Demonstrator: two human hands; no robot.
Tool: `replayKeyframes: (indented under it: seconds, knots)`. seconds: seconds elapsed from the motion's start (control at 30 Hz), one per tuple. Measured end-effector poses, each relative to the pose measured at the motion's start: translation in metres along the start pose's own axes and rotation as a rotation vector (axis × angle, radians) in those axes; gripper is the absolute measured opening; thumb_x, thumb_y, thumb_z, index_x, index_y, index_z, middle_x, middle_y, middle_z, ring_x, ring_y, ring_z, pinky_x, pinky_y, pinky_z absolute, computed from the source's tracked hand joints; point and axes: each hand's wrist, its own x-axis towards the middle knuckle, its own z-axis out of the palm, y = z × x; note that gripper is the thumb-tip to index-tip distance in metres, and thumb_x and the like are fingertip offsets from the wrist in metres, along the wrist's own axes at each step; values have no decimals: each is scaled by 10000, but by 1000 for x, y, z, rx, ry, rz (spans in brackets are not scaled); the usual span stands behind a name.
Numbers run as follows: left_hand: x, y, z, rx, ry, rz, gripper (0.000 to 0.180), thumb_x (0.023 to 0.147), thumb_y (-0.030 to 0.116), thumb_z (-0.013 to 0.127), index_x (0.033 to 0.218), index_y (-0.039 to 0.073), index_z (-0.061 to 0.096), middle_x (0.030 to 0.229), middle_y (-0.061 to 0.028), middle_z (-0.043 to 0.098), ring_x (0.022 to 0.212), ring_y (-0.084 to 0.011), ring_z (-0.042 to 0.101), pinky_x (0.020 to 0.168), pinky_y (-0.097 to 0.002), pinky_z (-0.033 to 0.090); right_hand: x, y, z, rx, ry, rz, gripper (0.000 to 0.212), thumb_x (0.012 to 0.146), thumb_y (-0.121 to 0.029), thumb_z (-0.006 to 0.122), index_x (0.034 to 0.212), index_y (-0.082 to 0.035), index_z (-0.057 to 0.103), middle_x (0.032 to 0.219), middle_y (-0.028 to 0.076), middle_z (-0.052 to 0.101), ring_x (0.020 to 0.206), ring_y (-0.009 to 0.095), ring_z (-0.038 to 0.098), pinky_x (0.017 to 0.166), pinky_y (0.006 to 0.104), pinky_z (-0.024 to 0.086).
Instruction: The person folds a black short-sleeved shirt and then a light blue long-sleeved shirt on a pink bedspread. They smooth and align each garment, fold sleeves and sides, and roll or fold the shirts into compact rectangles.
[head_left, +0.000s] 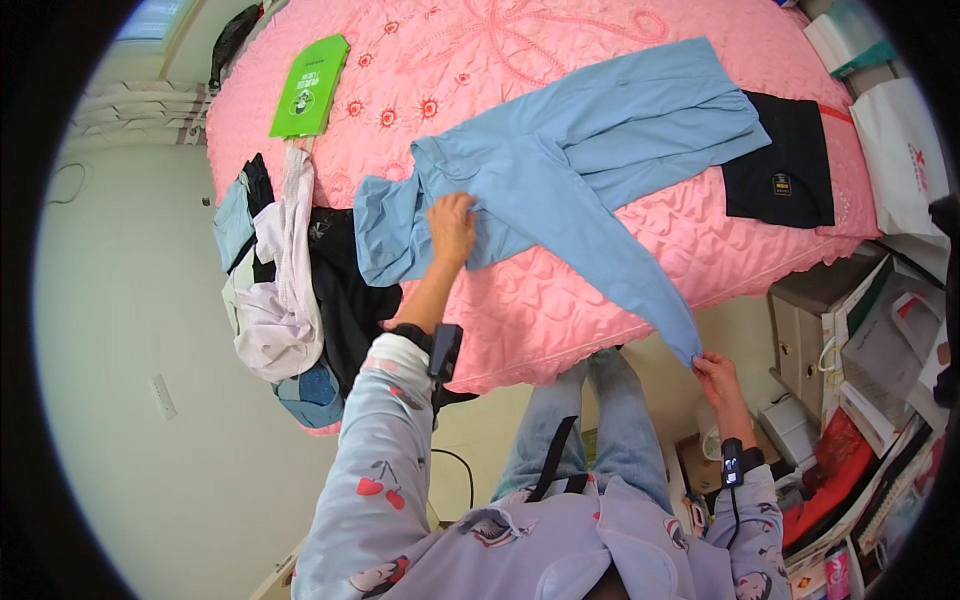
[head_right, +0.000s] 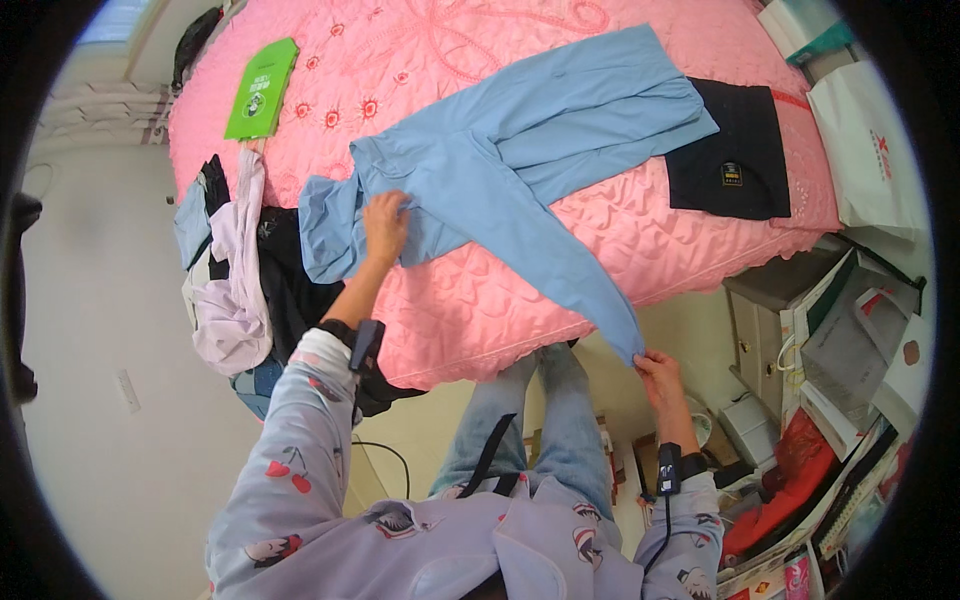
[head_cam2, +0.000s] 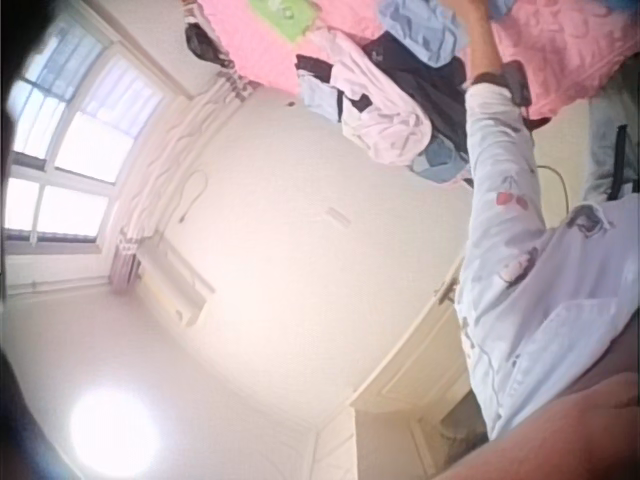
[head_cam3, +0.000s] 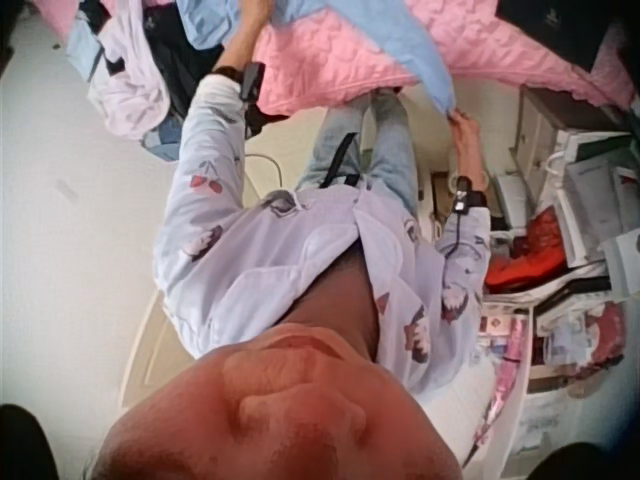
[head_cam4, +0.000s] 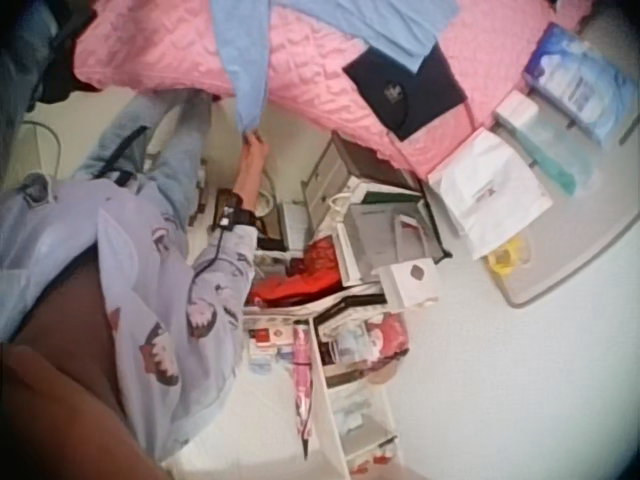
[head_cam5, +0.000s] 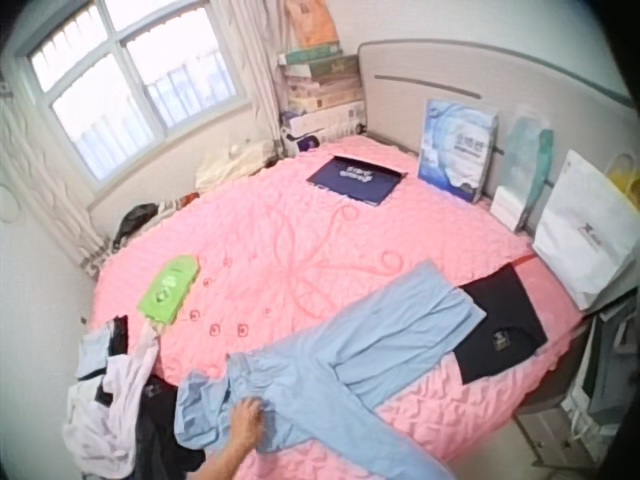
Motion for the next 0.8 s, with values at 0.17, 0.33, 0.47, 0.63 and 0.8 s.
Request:
replayKeyframes:
  seconds: [0.17, 0.33, 0.47, 0.63, 0.8]
  knots:
    - [-12, 17, 9, 8, -60, 121, 399, 705, 56, 697, 1094, 128, 642, 1157, -37, 618, 1082, -264, 546, 894, -410, 402, -4, -6, -1, -116, 8, 11, 148, 864, -15, 661, 1003, -35, 613, 963, 36, 633, 871, 138, 603, 785, 296, 487]
    - [5, 2, 19, 99, -120, 298, 259, 719, 115, 711, 970, 132, 655, 1060, -7, 639, 995, -241, 570, 850, -392, 409, -30, -36, 12, -228, 82, -397, 207, 914, -37, 597, 1114, -49, 542, 949, 9, 607, 858, 104, 569, 794, 259, 455]
    - [10, -7, 22, 114, -64, 341, 147, 760, 145, 671, 905, 132, 652, 1026, 5, 641, 962, -229, 576, 833, -400, 411, -52, -73, 30, -215, 99, -488, 276, 946, -63, 573, 1206, -46, 482, 1008, 19, 594, 894, 99, 562, 819, 244, 443]
    - [11, -16, 24, 113, -128, 314, 77, 804, 150, 626, 874, 122, 642, 1025, 1, 638, 980, -224, 574, 846, -406, 413, -67, -95, 35, 30, 20, -523, 306, 933, -49, 579, 1220, -57, 473, 1007, 34, 587, 918, 114, 559, 810, 259, 451]
    - [24, -31, 15, 42, -135, 168, 185, 788, 49, 610, 958, 119, 635, 1032, -31, 641, 988, -254, 564, 843, -399, 408, -50, -79, 39, -158, 180, -405, 225, 886, 2, 591, 1104, -51, 582, 1032, 23, 581, 972, 116, 548, 864, 265, 446]
